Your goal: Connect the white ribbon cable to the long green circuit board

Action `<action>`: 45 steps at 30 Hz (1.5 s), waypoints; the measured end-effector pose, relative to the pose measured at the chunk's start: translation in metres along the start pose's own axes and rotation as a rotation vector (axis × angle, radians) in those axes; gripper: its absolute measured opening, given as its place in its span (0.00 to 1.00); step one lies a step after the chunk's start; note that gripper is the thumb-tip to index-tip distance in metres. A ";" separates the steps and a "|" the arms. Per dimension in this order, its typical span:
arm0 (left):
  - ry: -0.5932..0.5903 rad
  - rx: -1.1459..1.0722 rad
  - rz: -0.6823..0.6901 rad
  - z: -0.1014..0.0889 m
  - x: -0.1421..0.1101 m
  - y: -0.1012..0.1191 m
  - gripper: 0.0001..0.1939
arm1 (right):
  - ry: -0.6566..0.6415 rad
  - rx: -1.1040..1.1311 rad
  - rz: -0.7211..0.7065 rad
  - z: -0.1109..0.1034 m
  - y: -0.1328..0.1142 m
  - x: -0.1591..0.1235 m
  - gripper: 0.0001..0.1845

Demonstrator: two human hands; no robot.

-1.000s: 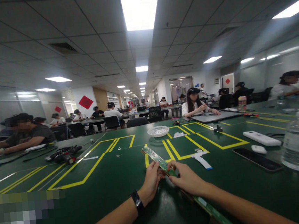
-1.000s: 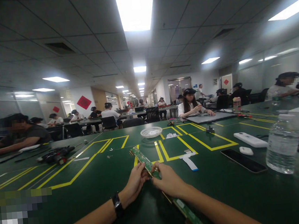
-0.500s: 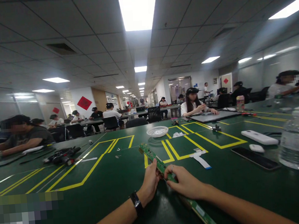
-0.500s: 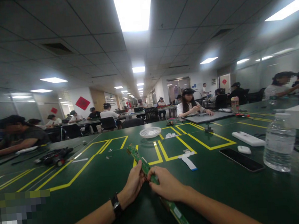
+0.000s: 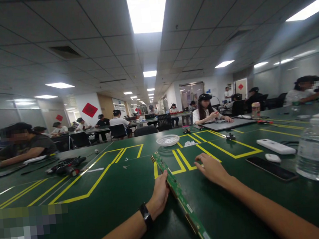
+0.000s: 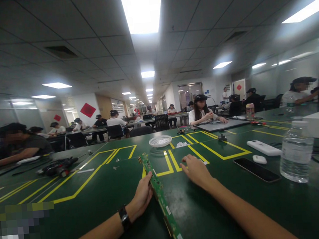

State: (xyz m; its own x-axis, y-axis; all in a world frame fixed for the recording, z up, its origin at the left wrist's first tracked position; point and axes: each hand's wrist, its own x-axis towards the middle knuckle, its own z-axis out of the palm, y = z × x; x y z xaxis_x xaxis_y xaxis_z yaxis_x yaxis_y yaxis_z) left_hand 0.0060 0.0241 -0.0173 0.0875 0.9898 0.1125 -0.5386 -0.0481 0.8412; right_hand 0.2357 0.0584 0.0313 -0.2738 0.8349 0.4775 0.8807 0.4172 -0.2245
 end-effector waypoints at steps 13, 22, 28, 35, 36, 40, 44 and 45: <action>-0.120 0.285 -0.037 0.007 -0.015 0.008 0.26 | -0.269 -0.261 0.373 0.013 0.073 0.008 0.21; -0.215 0.340 -0.030 0.009 -0.018 0.009 0.25 | -0.233 -0.243 0.376 0.018 0.072 0.008 0.32; -0.214 0.351 -0.017 0.011 -0.020 0.010 0.26 | -0.262 -0.225 0.320 0.017 0.066 0.007 0.30; -0.196 0.346 -0.025 0.009 -0.018 0.008 0.25 | -0.275 -0.131 0.247 0.014 0.056 0.007 0.23; -0.194 0.347 -0.028 0.009 -0.018 0.008 0.26 | -0.257 -0.137 0.249 0.016 0.055 0.007 0.24; -0.207 0.360 -0.033 0.011 -0.019 0.010 0.26 | -0.199 -0.226 0.296 0.024 0.055 0.007 0.30; -0.228 0.360 -0.019 0.013 -0.021 0.012 0.26 | -0.237 -0.234 0.281 0.024 0.056 0.007 0.30; -0.231 0.361 -0.019 0.013 -0.021 0.012 0.25 | -0.243 -0.217 0.274 0.022 0.056 0.007 0.29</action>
State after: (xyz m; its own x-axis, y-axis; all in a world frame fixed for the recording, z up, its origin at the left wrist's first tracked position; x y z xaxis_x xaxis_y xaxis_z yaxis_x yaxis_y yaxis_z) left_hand 0.0090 0.0008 -0.0025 0.3019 0.9369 0.1762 -0.2109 -0.1147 0.9708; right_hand 0.2747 0.0957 0.0030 -0.0784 0.9757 0.2046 0.9874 0.1044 -0.1193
